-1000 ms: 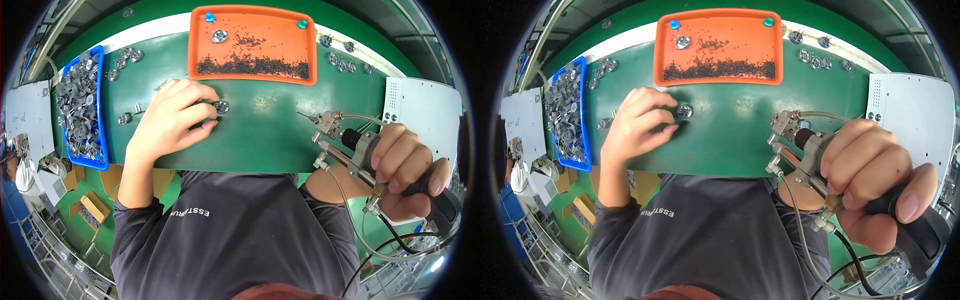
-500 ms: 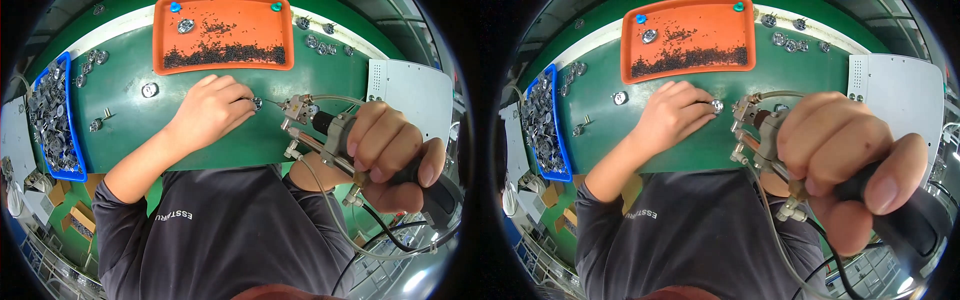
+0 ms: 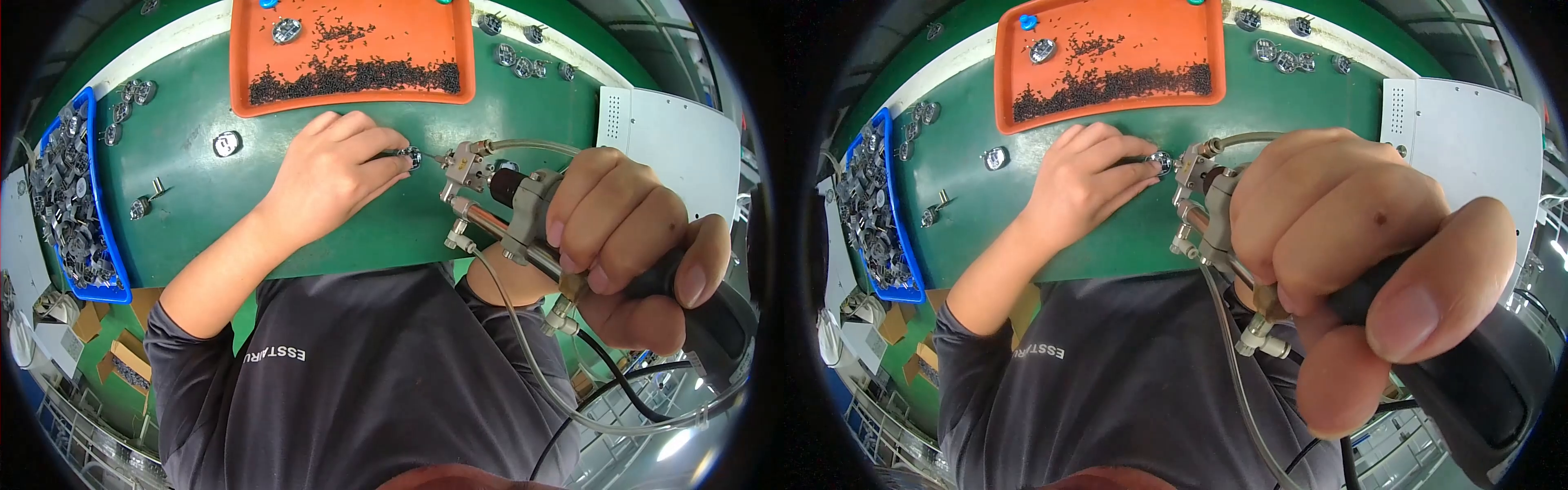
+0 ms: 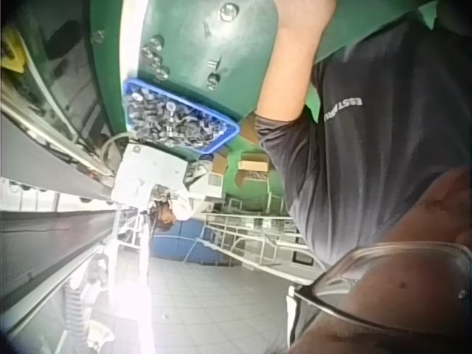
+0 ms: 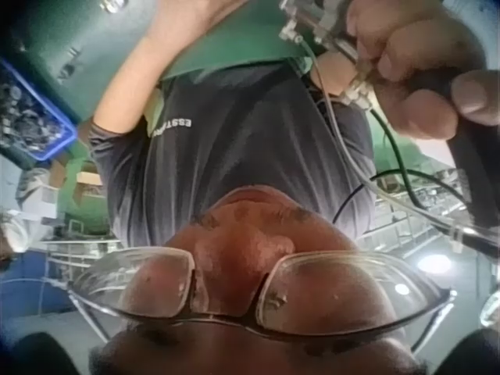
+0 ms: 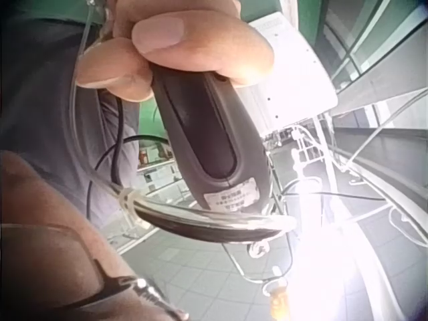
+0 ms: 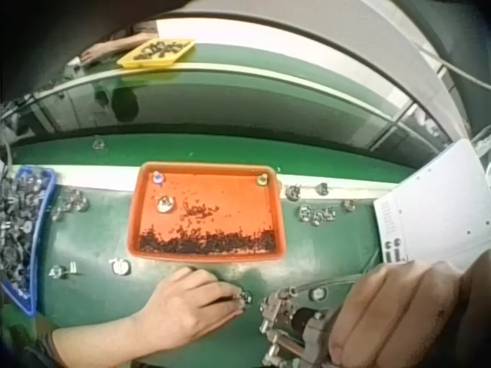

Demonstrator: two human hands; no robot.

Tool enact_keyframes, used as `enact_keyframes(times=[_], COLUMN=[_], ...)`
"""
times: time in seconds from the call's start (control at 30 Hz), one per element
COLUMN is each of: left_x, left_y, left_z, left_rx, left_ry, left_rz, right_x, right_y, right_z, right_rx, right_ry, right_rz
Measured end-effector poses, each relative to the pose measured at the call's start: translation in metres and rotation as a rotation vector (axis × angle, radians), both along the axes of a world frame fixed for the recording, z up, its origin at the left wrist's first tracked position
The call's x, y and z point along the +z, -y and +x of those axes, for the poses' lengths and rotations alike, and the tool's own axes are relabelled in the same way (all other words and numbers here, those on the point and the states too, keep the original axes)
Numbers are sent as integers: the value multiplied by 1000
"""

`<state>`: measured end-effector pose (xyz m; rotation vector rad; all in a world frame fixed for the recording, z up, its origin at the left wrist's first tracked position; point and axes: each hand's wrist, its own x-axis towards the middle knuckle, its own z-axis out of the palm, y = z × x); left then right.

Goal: The person attaches small black components to circular metal parts using a specialized manual press tool.

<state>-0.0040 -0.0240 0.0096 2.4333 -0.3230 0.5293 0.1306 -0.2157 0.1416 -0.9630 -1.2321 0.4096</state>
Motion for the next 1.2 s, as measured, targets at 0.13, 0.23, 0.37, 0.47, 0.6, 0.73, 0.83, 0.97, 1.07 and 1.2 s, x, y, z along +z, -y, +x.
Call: enact_keyframes(times=[0.13,0.23,0.37,0.47,0.6,0.73,0.83,0.97,1.07,1.2], left_x=[-1,-2,-3,-4,-4,-3,-2,-2,1,-3], left_y=[1,0,1,0,0,-1,-4,0,-4,-5], left_z=[0,-1,0,1,2,0,1,-3,-4,-4], left_rx=[-1,5,0,1,7,-64,-56,-36,-33,-34], left_ry=[14,21,32,34,42,22,39,43,45,41], left_rz=[13,18,16,23,16,-17,-2,-20,-4,-4], right_x=[15,9,-6,-7,-3,4,7,-1,9,10], right_y=[-4,-5,-2,-6,-13,-13,-25,-18,4,17], right_z=[-6,-2,1,4,5,-8,-11,-11,-10,-5], right_rx=[-74,-34,-15,3,40,5,-92,-84,-135,-122], right_ry=[69,60,4,0,-3,-20,-2,17,-42,-36], right_rz=[-171,-156,6,-13,-50,-123,-201,-6,131,127])
